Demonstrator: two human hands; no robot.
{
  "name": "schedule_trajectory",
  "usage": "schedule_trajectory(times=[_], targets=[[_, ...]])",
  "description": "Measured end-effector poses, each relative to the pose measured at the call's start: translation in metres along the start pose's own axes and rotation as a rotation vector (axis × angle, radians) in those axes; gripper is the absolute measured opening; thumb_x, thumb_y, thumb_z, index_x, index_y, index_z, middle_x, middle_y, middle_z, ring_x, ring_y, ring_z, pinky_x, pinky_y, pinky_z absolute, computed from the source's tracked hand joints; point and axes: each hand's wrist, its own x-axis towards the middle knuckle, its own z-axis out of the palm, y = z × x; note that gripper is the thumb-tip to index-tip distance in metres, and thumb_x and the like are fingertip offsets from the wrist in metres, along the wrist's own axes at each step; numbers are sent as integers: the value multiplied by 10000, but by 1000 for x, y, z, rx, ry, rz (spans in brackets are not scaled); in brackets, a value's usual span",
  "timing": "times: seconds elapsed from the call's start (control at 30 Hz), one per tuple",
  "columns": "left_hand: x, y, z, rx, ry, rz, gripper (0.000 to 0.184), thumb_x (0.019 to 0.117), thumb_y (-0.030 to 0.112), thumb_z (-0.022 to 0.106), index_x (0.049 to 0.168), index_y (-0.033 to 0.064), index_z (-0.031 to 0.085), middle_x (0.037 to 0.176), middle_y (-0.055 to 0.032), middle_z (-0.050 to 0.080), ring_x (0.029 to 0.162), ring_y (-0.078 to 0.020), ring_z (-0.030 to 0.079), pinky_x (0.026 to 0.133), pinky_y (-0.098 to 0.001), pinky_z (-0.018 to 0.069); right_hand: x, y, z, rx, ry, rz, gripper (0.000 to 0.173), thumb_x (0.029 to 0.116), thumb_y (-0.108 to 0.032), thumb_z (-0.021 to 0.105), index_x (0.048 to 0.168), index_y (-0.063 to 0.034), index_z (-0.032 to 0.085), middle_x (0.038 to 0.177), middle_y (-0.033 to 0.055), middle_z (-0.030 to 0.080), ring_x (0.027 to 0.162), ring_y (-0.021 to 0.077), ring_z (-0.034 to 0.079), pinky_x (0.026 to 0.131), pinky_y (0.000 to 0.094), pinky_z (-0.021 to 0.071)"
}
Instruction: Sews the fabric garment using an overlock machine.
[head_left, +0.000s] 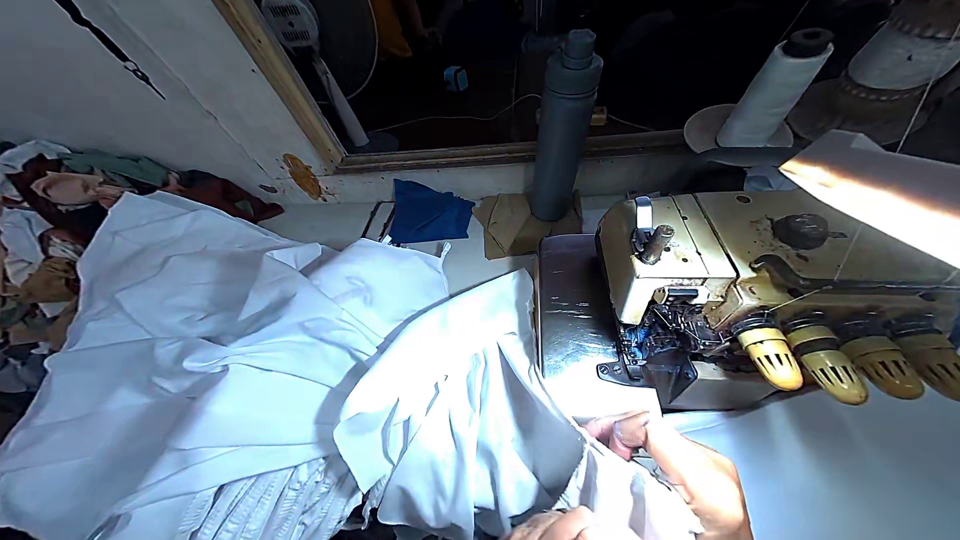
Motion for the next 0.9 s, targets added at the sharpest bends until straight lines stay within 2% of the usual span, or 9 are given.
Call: schedule_trajectory(times=[0.07, 0.13, 0.2, 0.33, 0.43, 0.5, 0.63, 0.77, 0.9], targets=[[0, -4, -4, 207, -23, -10, 204, 957, 119, 632, 1026, -39, 742, 773, -168, 698, 672, -257, 673, 655, -315, 554, -3, 0, 3, 23, 3, 2, 106, 962, -96, 574, 875, -36, 562, 806, 97, 674, 812, 97, 664, 753, 160, 524], [2, -3, -8, 234, 6, -108, 158, 906, 63, 644, 968, 15, 782, 818, -144, 708, 763, -249, 671, 706, -326, 538, -5, 0, 6, 22, -2, 1, 103, 944, -111, 622, 888, -40, 572, 819, 96, 679, 836, 109, 668, 777, 172, 526], [6, -1, -12, -105, 73, -288, 138, 883, -55, 586, 945, -66, 710, 933, -129, 723, 920, -136, 675, 852, -246, 533, -7, 0, 6, -33, 4, -15, 113, 923, -130, 658, 904, -50, 580, 824, 83, 676, 839, 111, 665, 770, 181, 528], [9, -3, -7, -667, 180, -485, 219, 935, -90, 438, 1055, 15, 588, 893, 78, 690, 842, 44, 646, 787, -187, 548, -6, -6, 7, -92, -10, -57, 151, 881, -118, 678, 963, -33, 584, 854, 87, 664, 858, 120, 644, 805, 173, 514], [5, -8, -5, -116, 136, -205, 222, 879, 136, 695, 964, -68, 670, 833, -130, 711, 813, -107, 663, 777, -202, 521, -4, -12, 8, -43, -4, -57, 120, 943, -118, 631, 950, -6, 586, 850, 113, 667, 866, 127, 650, 826, 168, 508], [6, -10, -5, 210, 106, -136, 287, 851, 241, 726, 947, -29, 717, 791, -156, 691, 734, -192, 657, 677, -257, 520, -6, -11, 8, -27, 7, -58, 115, 945, -112, 632, 962, -4, 596, 866, 112, 672, 880, 118, 651, 843, 160, 508], [9, -24, -5, 349, 81, -176, 169, 874, 186, 712, 969, 55, 759, 938, -109, 725, 821, -161, 695, 667, -248, 558, -9, -10, 6, 86, -38, -15, 130, 940, -87, 638, 1024, 4, 598, 920, 115, 679, 912, 106, 642, 853, 168, 505], [13, -35, -14, -36, 48, -288, 116, 751, 92, 779, 822, 10, 739, 831, -74, 739, 789, -61, 687, 700, -187, 543, -4, -24, 2, 533, -86, 354, 203, 865, 24, 657, 1057, 25, 594, 852, -23, 653, 771, -39, 605, 715, 137, 518], [16, -35, -28, -456, -60, -473, 18, 742, -13, 663, 750, -15, 679, 725, 25, 643, 692, 76, 566, 627, -95, 448, -1, -26, 2, 725, -119, 520, 241, 874, 42, 615, 1093, -54, 582, 893, -114, 668, 816, -41, 638, 739, 169, 546]])
